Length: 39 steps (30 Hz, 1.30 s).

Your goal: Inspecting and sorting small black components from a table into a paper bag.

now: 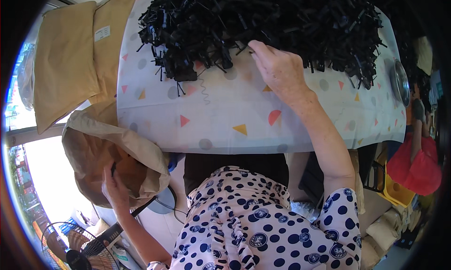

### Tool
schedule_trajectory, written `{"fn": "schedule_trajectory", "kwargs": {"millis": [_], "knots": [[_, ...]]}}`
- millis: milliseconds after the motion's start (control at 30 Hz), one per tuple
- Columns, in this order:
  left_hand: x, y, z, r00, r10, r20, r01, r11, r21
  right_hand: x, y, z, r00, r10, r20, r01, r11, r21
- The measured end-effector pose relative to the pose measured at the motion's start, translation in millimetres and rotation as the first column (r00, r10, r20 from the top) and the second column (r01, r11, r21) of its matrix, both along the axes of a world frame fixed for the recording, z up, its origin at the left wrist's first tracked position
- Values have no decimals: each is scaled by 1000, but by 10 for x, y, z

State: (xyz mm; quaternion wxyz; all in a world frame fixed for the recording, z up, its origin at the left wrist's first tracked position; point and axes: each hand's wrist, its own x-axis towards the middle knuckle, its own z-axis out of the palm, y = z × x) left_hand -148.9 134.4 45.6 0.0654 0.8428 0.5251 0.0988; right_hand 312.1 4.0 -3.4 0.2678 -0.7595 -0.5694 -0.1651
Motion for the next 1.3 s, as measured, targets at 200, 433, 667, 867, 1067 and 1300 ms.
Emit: {"fn": "schedule_trajectory", "kwargs": {"millis": [200,433,667,867,1067,1300], "knots": [[372,-92,-18,994,-56,98,34,975,220,104,373,12,980,-92,174,147,930,-337],[1389,-394,148,702,-30,711,470,771,-431,-16,208,46,993,40,-110,-45,998,-43],[2377,-442,-114,498,654,569,754,-3,-656,-483,-106,91,936,283,-210,-242,949,200],[2463,-583,-280,395,807,439,856,-150,-495,-518,-311,106,932,358,-49,-347,924,159],[2424,-688,-365,415,889,193,850,-304,-431,-540,-426,25,891,452,-46,-443,886,135],[2393,-847,-290,385,917,100,874,-327,-360,-588,-512,16,821,564,-93,-524,807,272]]}}
